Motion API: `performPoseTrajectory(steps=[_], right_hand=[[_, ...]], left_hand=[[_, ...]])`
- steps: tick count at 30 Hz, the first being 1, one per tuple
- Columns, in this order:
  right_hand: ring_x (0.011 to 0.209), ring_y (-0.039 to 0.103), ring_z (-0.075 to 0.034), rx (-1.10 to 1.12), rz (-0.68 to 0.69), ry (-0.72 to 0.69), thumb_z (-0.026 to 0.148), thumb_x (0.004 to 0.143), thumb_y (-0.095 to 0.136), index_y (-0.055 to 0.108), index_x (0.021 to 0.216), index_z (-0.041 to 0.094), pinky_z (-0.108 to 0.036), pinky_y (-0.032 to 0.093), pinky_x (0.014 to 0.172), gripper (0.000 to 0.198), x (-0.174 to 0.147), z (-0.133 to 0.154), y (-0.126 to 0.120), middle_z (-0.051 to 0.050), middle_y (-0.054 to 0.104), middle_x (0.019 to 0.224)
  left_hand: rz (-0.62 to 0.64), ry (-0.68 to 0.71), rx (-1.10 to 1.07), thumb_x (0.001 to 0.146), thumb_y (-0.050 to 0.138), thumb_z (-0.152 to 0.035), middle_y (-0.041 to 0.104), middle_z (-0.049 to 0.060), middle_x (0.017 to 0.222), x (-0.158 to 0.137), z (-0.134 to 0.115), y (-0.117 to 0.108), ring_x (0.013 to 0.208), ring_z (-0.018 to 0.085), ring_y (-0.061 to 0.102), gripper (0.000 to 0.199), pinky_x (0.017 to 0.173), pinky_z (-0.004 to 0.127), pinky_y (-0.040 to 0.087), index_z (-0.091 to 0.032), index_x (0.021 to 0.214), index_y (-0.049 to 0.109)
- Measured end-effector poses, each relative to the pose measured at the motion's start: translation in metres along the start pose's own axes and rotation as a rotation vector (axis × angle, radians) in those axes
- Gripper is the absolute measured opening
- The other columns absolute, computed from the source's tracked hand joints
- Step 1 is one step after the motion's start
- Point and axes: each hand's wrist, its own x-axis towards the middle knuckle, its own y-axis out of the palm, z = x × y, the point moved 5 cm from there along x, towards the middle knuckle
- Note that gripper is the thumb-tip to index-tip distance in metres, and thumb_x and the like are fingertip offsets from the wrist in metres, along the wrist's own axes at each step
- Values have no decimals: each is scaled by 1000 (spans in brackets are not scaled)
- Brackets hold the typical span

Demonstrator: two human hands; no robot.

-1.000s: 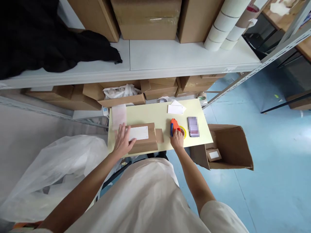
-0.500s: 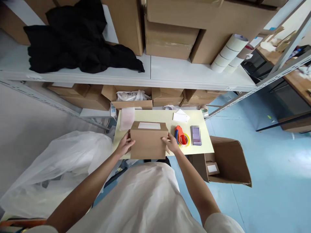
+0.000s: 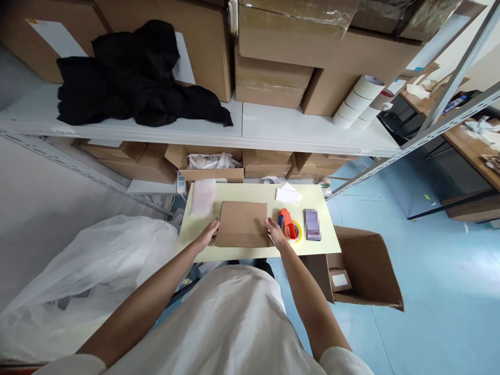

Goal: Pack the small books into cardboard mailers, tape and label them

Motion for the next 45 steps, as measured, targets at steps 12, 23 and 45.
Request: performPoseTrajectory(steps=[12, 23, 45], right_hand=[[117, 54, -31, -139, -36, -61, 39, 67, 60, 53, 123, 21, -49, 43, 96, 59, -45, -64, -16, -13, 57, 127], [62, 57, -19, -373, -317, -217, 45, 81, 41, 39, 128, 15, -33, 47, 62, 56, -22, 38, -47, 0, 58, 67], [118, 50, -39, -1064, 212, 88, 66, 68, 63, 39, 136, 6, -47, 41, 92, 94, -25, 58, -2, -27, 42, 137]], left_hand=[[-40, -118, -22, 59, 70, -49, 68, 12, 108, -62, 46, -7, 101, 30, 62, 51, 92, 43, 45, -18, 100, 64], [-348, 29, 220, 83, 45, -33, 67, 9, 83, -12, -36, -50, 80, 23, 63, 29, 78, 34, 47, -16, 98, 63], [219, -147, 947, 61, 60, -67, 39, 28, 137, -9, -88, 0, 122, 38, 44, 100, 88, 42, 43, -4, 135, 37]])
